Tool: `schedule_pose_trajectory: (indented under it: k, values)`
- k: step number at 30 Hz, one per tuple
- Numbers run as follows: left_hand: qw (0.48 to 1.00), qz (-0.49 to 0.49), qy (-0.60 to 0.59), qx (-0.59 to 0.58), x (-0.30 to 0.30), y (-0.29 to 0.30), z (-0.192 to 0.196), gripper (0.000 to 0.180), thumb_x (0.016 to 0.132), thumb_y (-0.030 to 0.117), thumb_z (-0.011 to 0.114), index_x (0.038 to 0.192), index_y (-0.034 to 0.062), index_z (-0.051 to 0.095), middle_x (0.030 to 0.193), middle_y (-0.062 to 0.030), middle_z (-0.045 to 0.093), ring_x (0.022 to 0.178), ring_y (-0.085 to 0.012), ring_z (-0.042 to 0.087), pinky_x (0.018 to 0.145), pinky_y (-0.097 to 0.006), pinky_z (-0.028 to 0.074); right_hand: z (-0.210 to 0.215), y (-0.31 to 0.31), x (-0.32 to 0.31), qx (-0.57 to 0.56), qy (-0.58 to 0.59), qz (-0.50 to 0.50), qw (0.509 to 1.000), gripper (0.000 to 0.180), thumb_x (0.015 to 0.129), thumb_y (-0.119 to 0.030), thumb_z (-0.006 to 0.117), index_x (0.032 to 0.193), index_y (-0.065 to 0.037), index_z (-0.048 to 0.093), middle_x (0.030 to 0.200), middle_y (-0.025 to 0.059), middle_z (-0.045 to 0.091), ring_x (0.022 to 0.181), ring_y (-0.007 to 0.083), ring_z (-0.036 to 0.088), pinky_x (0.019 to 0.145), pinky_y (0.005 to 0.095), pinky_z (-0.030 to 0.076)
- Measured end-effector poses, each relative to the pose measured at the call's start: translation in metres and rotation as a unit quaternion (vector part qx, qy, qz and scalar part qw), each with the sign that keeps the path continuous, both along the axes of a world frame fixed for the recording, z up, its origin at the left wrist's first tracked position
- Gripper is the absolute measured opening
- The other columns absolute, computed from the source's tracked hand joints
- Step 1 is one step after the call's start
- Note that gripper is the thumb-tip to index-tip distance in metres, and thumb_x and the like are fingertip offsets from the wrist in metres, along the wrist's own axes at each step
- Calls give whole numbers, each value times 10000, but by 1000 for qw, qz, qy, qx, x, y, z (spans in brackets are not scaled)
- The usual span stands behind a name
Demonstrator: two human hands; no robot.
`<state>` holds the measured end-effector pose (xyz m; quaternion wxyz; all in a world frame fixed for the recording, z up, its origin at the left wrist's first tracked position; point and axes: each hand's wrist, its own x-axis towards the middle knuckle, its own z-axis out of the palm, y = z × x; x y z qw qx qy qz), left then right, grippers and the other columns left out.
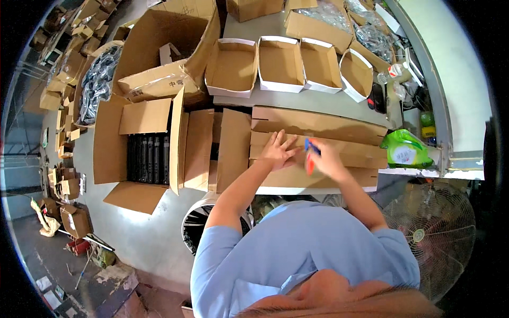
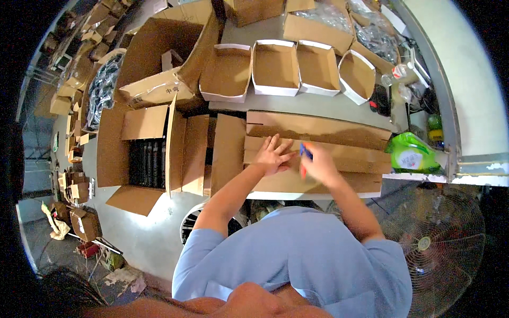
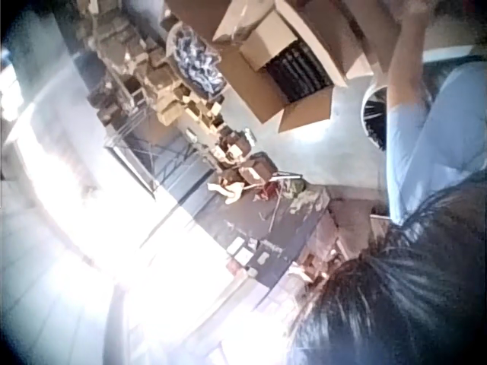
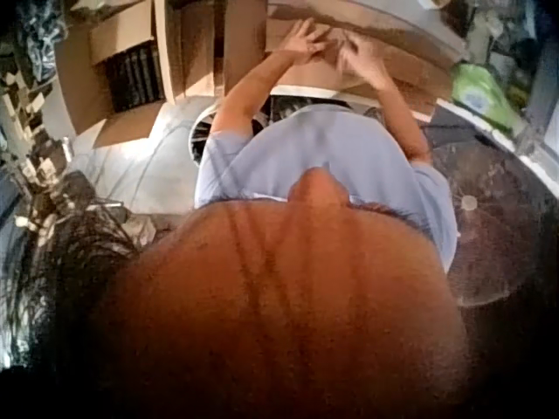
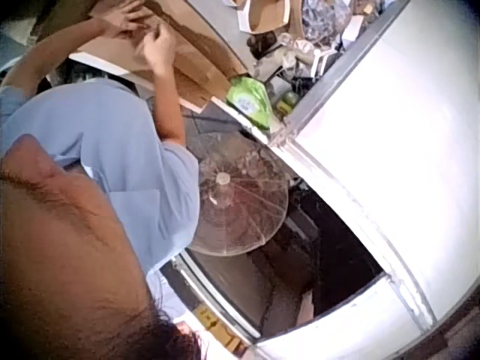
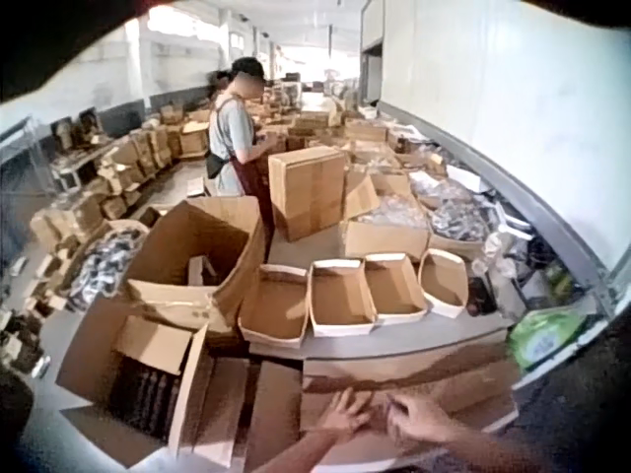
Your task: Packing metal rails and related components into cardboard boxes and sealing them with a tape dispenser.
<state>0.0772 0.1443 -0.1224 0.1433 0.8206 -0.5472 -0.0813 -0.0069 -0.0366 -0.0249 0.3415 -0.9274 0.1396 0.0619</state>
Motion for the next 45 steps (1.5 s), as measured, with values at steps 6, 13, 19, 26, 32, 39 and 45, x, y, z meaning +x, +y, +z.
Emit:
schedule_pose_trajectory:
  k: [6,13,19,26,32,39,45]
  values:
    - [1000,-4,-19,20,-3,-5,-5,572,827,509,540,1355,340,400,1502,-42,214,1340,-450,180,1081,-560,173,-3,23,-71,55,28,-7,998,384,771,-231,569,1100,-35,601,977,213,626,884,357,618,781,386,486]
    - [993,21,20,112,-7,-28,34,698,814,552,528,1413,276,301,1514,-65,167,1374,-401,109,1074,-587,133,-27,-3,-63,424,277,-305,806,301,786,-235,564,979,-20,649,868,124,649,737,242,632,662,367,499]
    - [996,19,23,80,-16,-72,33,945,754,526,620,1437,47,177,1501,-97,181,1384,-342,126,1082,-578,113,17,-51,-72,253,17,-113,961,319,795,-231,602,964,36,645,845,76,640,783,205,609,754,328,477]
    - [980,134,-47,142,-52,-115,11,885,731,331,672,1443,97,201,1462,-198,215,1372,-331,171,1085,-552,134,-23,-73,-64,-271,6,9,963,589,692,-252,699,1237,-108,525,1351,111,363,1131,354,439,879,445,419]
    - [952,305,-13,-28,-89,-61,-14,832,722,265,693,1407,76,261,1452,-189,199,1351,-341,192,1053,-536,202,-9,-39,-20,-327,69,140,932,579,746,-297,683,1263,-113,501,1401,113,318,1213,357,360,954,520,323]
    - [548,739,71,-386,-78,-32,-47,936,732,203,727,1397,-35,113,1340,-236,296,1236,-358,331,1040,-427,283,-82,2,95,43,-18,356,933,540,807,-261,647,1263,-31,473,1257,193,499,1182,341,460,979,403,387]
    - [528,692,202,-448,-57,-48,-28,996,667,212,796,1398,23,147,1256,-239,464,1116,-331,519,921,-387,439,-142,11,134,89,19,384,919,518,808,-134,630,1267,18,443,1222,196,533,1141,306,508,963,366,395]
